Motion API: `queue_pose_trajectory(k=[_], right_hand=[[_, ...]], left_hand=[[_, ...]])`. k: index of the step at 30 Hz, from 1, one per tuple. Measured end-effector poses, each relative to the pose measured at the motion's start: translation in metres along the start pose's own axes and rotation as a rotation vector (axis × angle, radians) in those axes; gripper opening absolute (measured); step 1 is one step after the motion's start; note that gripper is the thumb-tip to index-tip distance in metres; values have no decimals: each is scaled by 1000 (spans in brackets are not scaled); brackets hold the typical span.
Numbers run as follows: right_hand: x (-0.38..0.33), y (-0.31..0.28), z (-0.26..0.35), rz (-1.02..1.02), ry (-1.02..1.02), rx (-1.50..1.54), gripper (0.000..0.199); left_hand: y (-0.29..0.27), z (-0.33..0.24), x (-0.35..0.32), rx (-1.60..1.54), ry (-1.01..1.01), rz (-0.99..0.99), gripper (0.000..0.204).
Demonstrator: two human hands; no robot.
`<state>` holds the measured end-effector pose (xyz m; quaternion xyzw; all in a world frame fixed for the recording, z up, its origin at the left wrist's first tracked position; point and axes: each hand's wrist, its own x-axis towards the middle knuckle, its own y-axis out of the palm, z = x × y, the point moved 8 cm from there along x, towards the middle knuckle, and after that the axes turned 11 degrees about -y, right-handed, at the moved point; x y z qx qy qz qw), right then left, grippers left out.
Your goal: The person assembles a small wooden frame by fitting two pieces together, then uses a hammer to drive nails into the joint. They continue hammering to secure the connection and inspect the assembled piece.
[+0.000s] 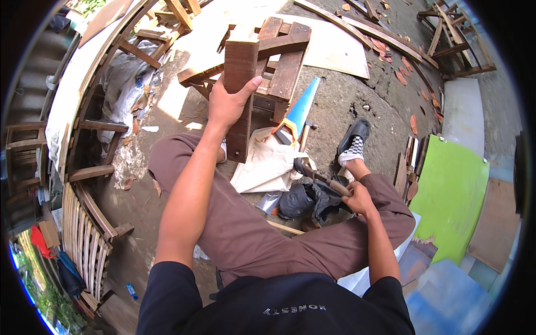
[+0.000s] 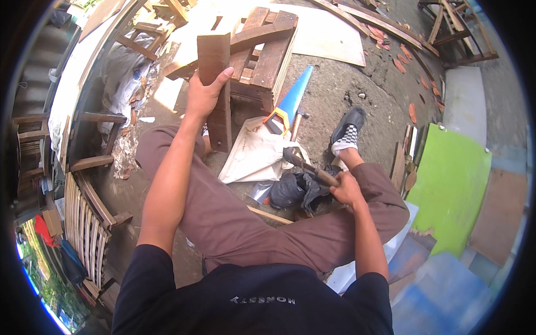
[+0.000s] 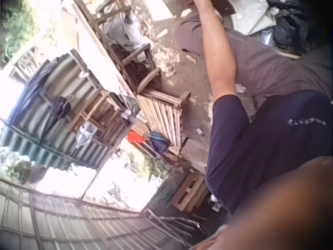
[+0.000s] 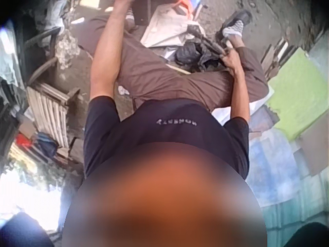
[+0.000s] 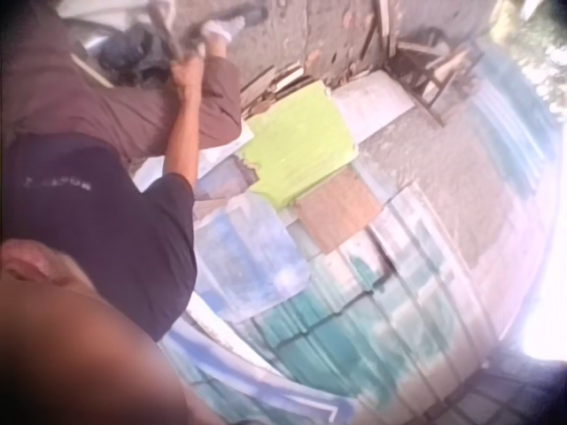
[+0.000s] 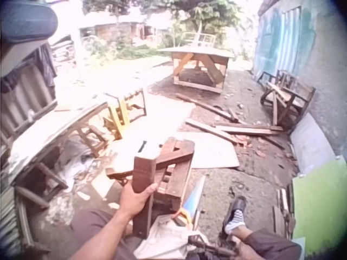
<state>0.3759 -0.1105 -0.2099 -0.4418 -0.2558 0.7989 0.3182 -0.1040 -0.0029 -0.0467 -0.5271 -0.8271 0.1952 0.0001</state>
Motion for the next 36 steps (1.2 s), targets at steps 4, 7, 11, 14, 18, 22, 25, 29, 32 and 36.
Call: queue_pose_trajectory(k=[4, 7, 11, 14, 18, 22, 25, 29, 32, 36], right_hand=[[20, 63, 32, 229, 280, 711, 18], [35, 86, 51, 364, 284, 725, 21], [6, 62, 59, 417, 323, 887, 32], [-29, 17, 62, 470, 313, 855, 42], [-58, -25, 78, 566, 378, 858, 47], [-71, -61, 87, 607, 399, 846, 53], [-75, -76, 92, 623, 360, 817, 54], [-77, -87, 94, 654, 311, 747, 54], [-84, -101, 83, 659, 374, 789, 55], [-98, -127, 64, 656, 324, 748, 55]], left_hand=[[7, 0, 2, -11, -7, 42, 63], [13, 4, -2, -22, 4, 71, 65], [42, 31, -16, -35, -115, 303, 62], [85, 51, -42, 14, -121, 598, 66], [138, 80, -98, 208, -88, 994, 78], [169, 105, -137, 374, -92, 1202, 88], [177, 114, -146, 435, -58, 1235, 92], [176, 120, -144, 505, -70, 1206, 91], [167, 124, -131, 532, -101, 1112, 84], [152, 131, -115, 508, -101, 1002, 79]])
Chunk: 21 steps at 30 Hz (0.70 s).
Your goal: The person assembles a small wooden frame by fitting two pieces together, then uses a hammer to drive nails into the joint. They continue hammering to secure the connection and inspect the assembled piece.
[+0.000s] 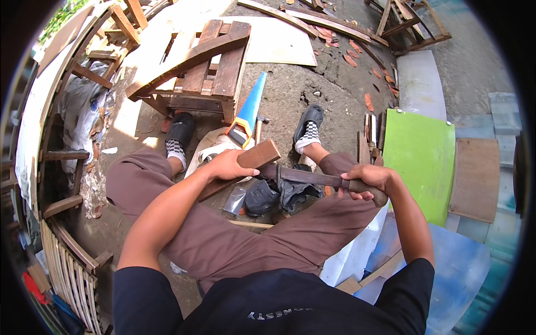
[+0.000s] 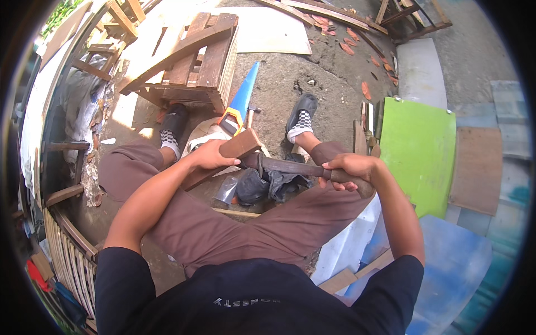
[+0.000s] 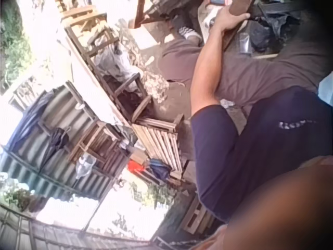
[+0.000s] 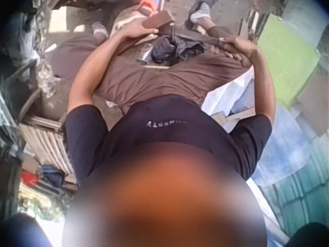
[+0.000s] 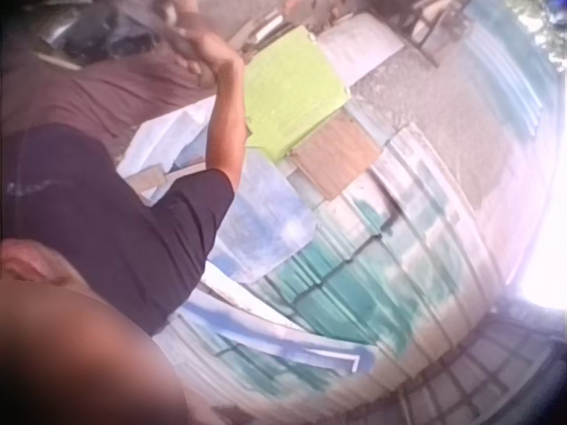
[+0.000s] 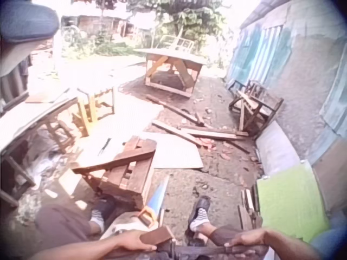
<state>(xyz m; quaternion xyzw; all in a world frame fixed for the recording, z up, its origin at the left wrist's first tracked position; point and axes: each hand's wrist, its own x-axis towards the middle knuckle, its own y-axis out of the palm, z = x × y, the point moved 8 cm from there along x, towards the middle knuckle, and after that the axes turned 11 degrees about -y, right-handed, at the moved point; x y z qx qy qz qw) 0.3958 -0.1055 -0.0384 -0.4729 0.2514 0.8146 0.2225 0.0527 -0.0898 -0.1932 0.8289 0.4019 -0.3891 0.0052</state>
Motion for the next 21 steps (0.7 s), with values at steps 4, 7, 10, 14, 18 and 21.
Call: queue_pose_trajectory(k=[4, 7, 10, 14, 18, 21], right_hand=[[-39, -33, -8, -147, 17, 7, 54], [-65, -51, -9, -270, -62, 10, 55], [-71, -58, -16, -408, -158, 106, 57], [-45, -56, -21, -562, -298, 311, 51], [-14, -47, -3, -631, -460, 379, 48], [1, -43, 20, -662, -574, 454, 44]], left_hand=[[-11, 27, 0, -30, -61, -65, 76], [-17, 49, -1, -29, -139, -75, 75], [-14, 63, -3, -45, -218, -36, 76], [-25, 59, -10, -82, -186, -120, 75], [-74, 49, -25, -266, -119, -393, 70], [-109, 42, -50, -415, -88, -593, 59]])
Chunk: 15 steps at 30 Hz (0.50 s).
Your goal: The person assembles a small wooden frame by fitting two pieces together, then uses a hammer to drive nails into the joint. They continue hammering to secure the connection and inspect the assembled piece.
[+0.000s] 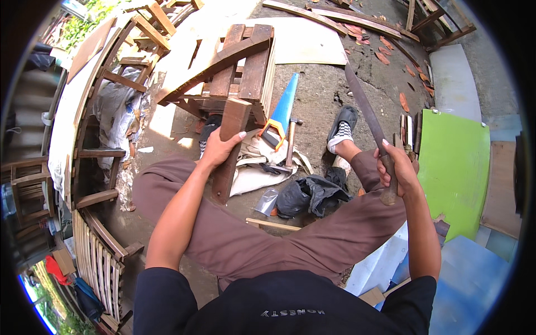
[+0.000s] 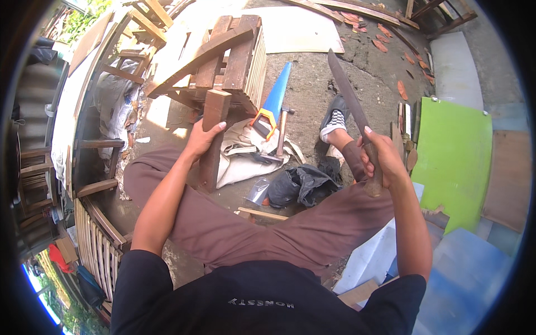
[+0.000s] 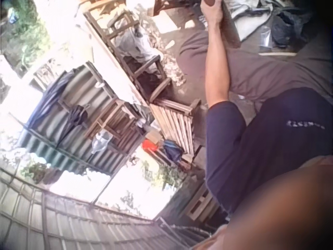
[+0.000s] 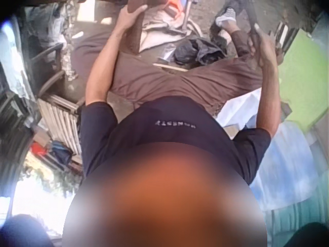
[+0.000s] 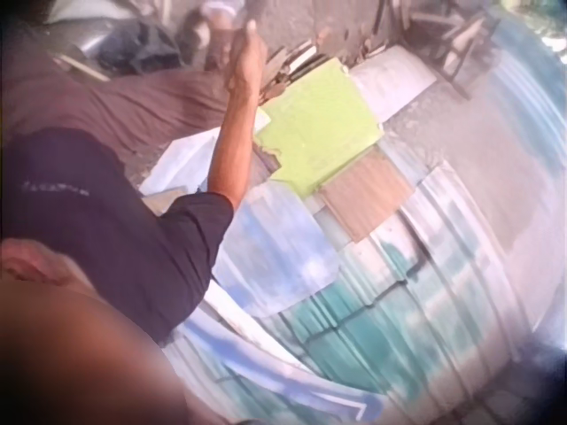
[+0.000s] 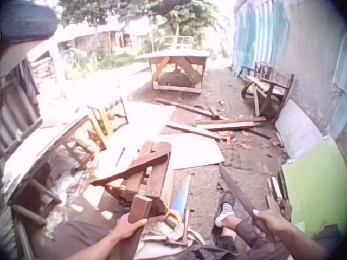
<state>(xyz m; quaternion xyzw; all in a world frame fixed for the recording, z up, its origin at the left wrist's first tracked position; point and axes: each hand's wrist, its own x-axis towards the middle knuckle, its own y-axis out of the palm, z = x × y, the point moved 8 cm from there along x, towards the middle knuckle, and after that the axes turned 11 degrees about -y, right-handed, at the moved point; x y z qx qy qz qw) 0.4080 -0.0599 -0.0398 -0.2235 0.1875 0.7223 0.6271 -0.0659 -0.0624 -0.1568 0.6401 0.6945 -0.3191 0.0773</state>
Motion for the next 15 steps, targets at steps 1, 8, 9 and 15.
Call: queue_pose_trajectory(k=[1, 8, 9, 15], right_hand=[[5, 8, 6, 11, -44, 59, 38], [76, 64, 49, 106, -189, 347, 32], [90, 74, 54, 104, -200, 321, 32], [138, 147, 61, 227, -105, 510, 34]], left_hand=[[-12, -6, -5, -89, -9, -37, 56], [-91, -78, 0, -325, 56, -214, 54], [-100, -85, 6, -335, 84, -240, 55], [-123, -62, 55, -620, -53, -183, 60]])
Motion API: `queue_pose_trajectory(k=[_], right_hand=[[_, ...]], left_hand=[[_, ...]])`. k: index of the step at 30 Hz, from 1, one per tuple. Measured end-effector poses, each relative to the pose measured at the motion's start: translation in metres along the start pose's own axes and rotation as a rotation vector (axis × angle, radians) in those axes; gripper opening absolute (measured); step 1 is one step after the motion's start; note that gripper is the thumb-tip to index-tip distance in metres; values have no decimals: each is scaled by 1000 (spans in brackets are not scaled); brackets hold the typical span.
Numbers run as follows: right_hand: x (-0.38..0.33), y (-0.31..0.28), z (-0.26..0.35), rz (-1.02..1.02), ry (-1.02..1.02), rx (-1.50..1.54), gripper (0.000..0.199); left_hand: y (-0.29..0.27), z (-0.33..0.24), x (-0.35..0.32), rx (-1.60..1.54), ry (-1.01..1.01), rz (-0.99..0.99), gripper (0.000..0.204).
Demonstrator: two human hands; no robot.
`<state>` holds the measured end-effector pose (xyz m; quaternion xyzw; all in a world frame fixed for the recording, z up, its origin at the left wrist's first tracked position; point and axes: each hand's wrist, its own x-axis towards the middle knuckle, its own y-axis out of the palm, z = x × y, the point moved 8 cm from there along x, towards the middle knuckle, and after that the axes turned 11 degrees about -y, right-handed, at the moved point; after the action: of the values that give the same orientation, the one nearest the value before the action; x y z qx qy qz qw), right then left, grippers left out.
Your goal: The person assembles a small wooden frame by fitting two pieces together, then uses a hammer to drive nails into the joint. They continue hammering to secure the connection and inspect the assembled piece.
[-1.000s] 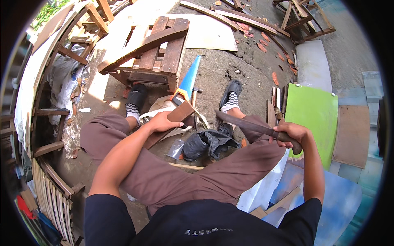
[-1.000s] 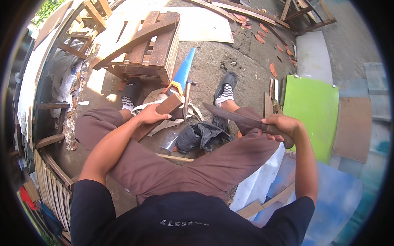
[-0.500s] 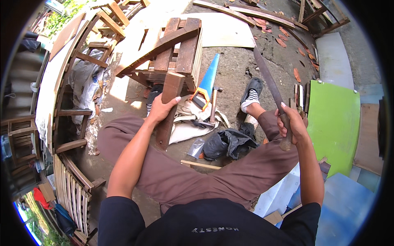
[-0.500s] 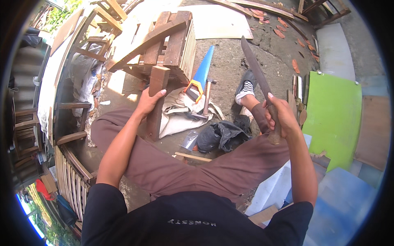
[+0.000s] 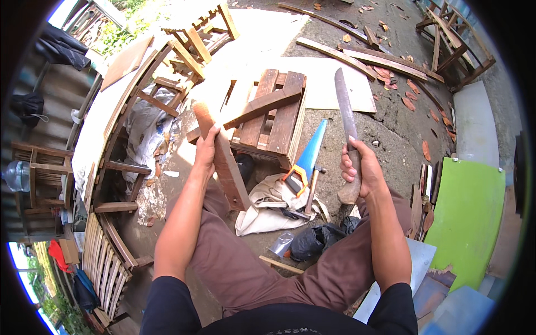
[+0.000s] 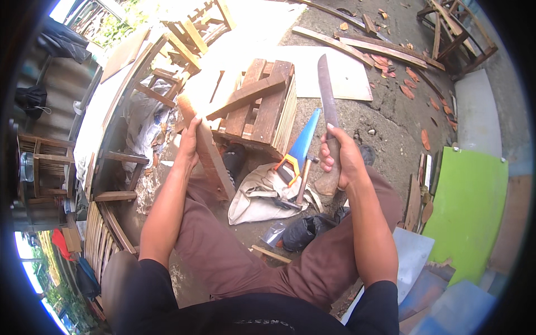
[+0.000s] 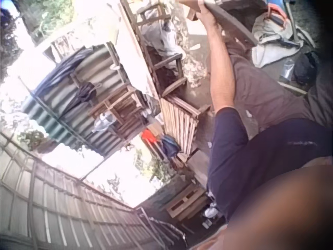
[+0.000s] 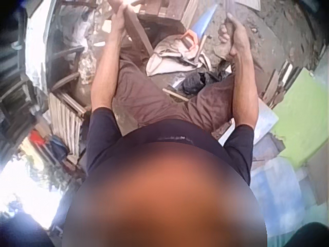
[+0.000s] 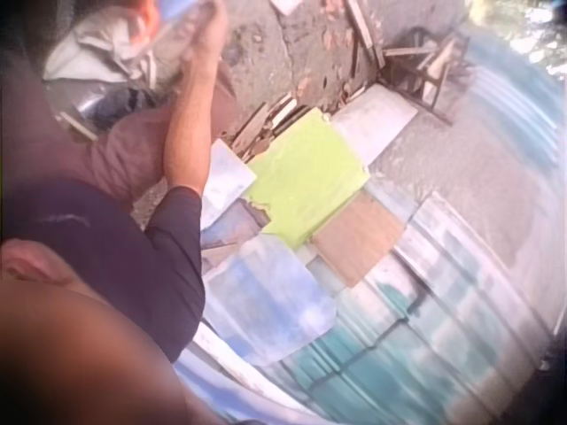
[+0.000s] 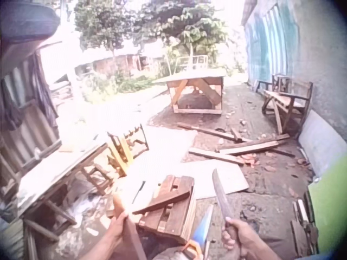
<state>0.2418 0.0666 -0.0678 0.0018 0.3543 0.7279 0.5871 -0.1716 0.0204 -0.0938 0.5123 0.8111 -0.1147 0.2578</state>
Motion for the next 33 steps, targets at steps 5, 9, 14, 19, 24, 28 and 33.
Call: queue_pose_trajectory(k=[5, 9, 14, 19, 24, 28, 33], right_hand=[[22, 30, -1, 39, 19, -68, 39], [39, 42, -6, 63, 37, -139, 40], [51, 36, -18, 1, 42, -220, 43], [47, 27, -26, -30, 43, -230, 46], [33, 14, -29, -44, 15, -255, 45], [21, -4, -31, -90, 20, -255, 44], [11, -20, -34, -104, 31, -254, 44]], left_hand=[[-2, -3, 43, -310, 165, -162, 54], [-3, -44, 59, -259, 327, -165, 47], [44, -51, 47, 79, 333, -20, 59], [118, -8, 11, 612, 258, 140, 85], [137, -1, -12, 988, 460, 202, 67], [132, 2, -11, 1246, 542, 172, 81], [124, 3, -17, 1347, 469, 191, 82]])
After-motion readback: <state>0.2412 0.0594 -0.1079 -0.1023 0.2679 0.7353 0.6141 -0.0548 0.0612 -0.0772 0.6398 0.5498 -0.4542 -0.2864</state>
